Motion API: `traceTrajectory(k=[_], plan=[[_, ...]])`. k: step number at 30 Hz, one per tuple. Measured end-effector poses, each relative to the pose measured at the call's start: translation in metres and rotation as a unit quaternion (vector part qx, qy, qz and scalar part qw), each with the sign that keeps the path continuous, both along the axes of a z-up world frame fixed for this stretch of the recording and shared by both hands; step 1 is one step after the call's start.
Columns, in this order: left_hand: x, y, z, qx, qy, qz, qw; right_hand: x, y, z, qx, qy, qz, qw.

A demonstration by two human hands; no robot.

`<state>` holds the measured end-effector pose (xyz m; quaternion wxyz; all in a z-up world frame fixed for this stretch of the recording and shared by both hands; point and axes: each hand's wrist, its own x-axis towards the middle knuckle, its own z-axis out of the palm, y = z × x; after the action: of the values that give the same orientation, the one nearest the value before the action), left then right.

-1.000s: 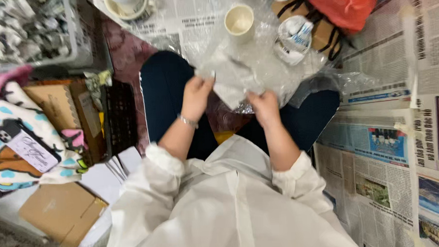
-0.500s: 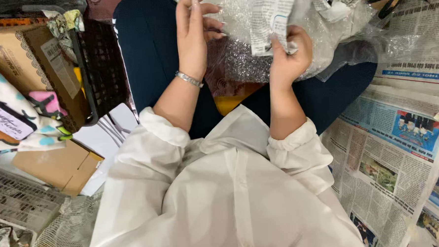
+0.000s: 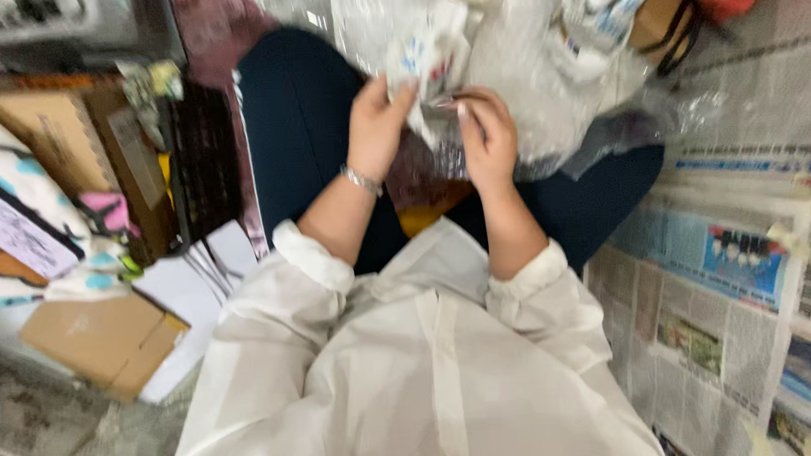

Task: The person sits cross-legged on the floor and wraps several small cups with newspaper and bubble wrap. They handle each cup individually, folding the paper around it and placing the wrapped items on a nearby pile.

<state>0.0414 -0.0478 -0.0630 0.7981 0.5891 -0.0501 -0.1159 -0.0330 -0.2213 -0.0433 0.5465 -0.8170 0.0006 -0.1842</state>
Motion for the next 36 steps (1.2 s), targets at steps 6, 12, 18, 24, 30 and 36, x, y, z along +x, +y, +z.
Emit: traceTrajectory(k=[6, 12, 18, 24, 30, 36], plan=[[-0.012, -0.003, -0.01, 0.029, 0.042, -0.069, 0.996, 0.001, 0.005, -0.025, 0.117, 0.041, -0.003, 0.992], [-0.009, -0.006, -0.015, 0.05, 0.052, -0.086, 0.994, -0.004, -0.01, -0.079, 0.113, 0.171, -0.069, 0.976], [-0.008, -0.004, -0.017, 0.003, 0.075, -0.019, 0.997, -0.004, -0.027, -0.12, 0.172, 0.172, -0.192, 0.951], [-0.003, 0.003, -0.012, -0.06, 0.102, 0.081, 0.99, -0.001, -0.023, -0.092, 0.325, 0.135, -0.219, 0.91], [0.0, -0.002, -0.015, -0.03, 0.1, 0.065, 0.992, 0.004, -0.015, -0.07, 0.314, 0.184, -0.199, 0.91], [-0.003, -0.006, -0.025, 0.029, 0.052, 0.034, 0.998, 0.0, -0.022, -0.091, 0.232, 0.163, -0.183, 0.941]])
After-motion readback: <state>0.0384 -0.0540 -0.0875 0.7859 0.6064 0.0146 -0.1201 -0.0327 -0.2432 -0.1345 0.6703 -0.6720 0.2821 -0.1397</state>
